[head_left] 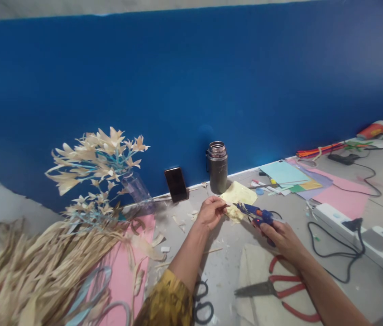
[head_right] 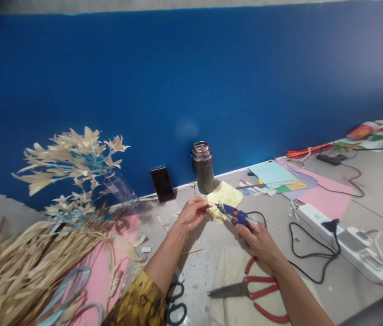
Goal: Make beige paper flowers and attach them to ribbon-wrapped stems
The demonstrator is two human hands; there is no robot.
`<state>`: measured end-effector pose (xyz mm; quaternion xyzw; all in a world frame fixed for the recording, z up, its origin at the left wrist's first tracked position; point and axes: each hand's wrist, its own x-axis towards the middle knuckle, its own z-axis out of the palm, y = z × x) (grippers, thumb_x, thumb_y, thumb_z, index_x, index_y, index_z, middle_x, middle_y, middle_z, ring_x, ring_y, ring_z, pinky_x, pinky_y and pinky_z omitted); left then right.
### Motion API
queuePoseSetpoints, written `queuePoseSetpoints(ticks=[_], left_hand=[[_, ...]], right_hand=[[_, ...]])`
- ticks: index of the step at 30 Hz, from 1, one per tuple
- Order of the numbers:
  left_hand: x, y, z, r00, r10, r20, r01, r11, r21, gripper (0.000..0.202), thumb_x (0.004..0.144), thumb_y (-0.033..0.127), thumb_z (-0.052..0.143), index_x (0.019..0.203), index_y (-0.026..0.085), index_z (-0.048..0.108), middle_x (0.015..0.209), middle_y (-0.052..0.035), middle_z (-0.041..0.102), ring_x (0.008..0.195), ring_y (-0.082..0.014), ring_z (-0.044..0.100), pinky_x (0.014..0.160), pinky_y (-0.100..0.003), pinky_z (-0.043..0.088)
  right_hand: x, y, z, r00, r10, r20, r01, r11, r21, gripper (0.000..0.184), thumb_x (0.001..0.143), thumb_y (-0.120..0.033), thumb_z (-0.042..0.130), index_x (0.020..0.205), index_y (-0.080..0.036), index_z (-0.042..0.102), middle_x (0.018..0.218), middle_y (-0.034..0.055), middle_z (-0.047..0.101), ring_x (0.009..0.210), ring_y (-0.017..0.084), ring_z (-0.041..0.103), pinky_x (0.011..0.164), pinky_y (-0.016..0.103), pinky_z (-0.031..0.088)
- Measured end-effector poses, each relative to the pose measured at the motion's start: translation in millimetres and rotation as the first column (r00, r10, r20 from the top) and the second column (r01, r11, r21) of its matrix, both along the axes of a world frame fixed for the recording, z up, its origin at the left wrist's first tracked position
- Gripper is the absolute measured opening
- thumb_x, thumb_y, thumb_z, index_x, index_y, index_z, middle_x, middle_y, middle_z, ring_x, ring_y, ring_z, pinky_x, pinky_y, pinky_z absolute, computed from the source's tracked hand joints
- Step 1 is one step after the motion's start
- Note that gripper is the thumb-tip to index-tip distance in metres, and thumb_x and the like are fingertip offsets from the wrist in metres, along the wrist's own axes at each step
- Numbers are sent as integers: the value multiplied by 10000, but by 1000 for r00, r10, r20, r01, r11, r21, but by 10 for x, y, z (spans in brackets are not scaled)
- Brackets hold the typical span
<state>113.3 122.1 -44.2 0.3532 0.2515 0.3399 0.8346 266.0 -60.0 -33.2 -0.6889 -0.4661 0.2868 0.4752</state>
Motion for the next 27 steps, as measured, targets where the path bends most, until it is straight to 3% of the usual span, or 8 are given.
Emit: queuePoseSetpoints(ticks=[2,6,14,21,27], left_hand=[[-1,4,-11,1000,-1,3,1,1000,1,292,565,103,837,668,138,566,650,-26,639,607,-130,629,544,-226,460],[-2,8,-22,1000,-3,10,3,1000,6,282,561,89,831,672,136,577,654,-25,641,613,-125,628,551,-221,464],[-7,5,-28,1000,-6,9,6,1000,-4,275,570,82,825,662,138,572,639,-24,647,604,-125,629,552,-218,467],[-31,25,8,1000,7,30,-5,999,-37,275,597,57,806,686,146,561,650,-22,654,638,-140,658,557,-217,468],[-68,-18,129,997,-42,69,46,998,-53,272,615,68,809,697,151,563,648,-14,655,650,-138,677,558,-199,474]], right_hand=[[-4,-4,-10,999,-8,-34,8,1000,-1,450,838,-543,523,882,-168,768,646,39,650,572,174,557,517,271,440],[-11,2,-13,1000,6,18,-6,1000,-1,427,833,-537,532,786,-176,754,606,29,620,559,169,533,519,274,424],[-18,5,6,999,14,32,-14,1000,-12,457,846,-539,497,849,-161,755,638,34,636,594,182,554,539,280,439],[-37,28,93,982,24,186,-24,1000,-2,439,872,-510,467,729,-163,696,586,13,600,556,171,525,546,282,428],[-21,70,-43,903,39,428,-48,999,11,298,875,-384,499,942,-193,718,889,75,745,787,236,651,724,320,479]])
